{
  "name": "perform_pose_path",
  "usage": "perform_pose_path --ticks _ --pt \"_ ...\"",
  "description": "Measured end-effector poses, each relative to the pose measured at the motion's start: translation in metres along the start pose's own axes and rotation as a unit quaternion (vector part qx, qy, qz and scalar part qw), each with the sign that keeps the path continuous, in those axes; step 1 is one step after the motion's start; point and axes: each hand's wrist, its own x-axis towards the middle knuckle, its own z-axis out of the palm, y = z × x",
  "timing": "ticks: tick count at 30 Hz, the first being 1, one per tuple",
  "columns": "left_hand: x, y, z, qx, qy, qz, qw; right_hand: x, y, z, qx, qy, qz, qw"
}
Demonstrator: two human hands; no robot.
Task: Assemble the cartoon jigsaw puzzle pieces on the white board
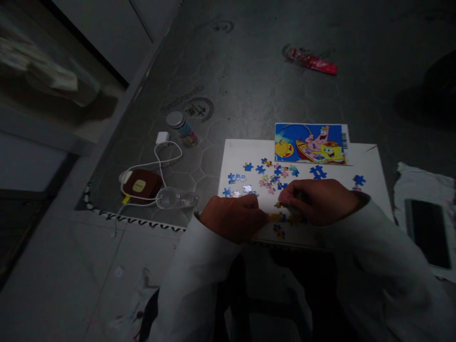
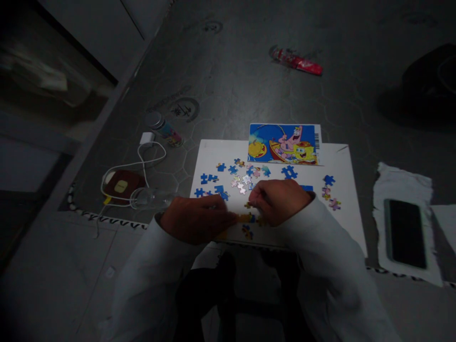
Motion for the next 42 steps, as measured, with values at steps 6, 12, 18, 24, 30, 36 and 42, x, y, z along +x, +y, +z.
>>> perform_pose_path --ticks 6,12,18,24,30,36,42 --pt "0.000 0.002 0.003 0.008 -0.001 0.016 1.000 0.000 0.001 0.005 -0.006 -0.001 -0.025 1.000" --pt "0.005 0.013 0.001 -0.017 0.002 0.061 0.998 -0.001 0.006 0.009 -0.001 0.031 -0.062 0.998" --pt "0.007 0.015 0.002 -0.004 -0.021 0.057 0.998 0.000 0.007 0.007 -0.004 0.013 -0.071 0.997" --pt "0.007 0.012 0.005 -0.011 -0.004 0.067 0.998 0.001 0.003 0.004 -0.053 -0.011 -0.058 0.997" --pt "0.007 0.014 0.005 -0.005 -0.016 0.054 0.998 -0.002 0.002 0.002 -0.030 -0.017 -0.049 0.998" --pt "0.006 0.011 0.008 -0.019 0.011 0.074 0.997 -0.001 0.005 0.010 -0.029 0.017 -0.043 0.999" --pt "0.006 0.009 0.008 -0.021 0.018 0.090 0.996 0.002 0.005 0.007 -0.049 -0.010 -0.069 0.996"
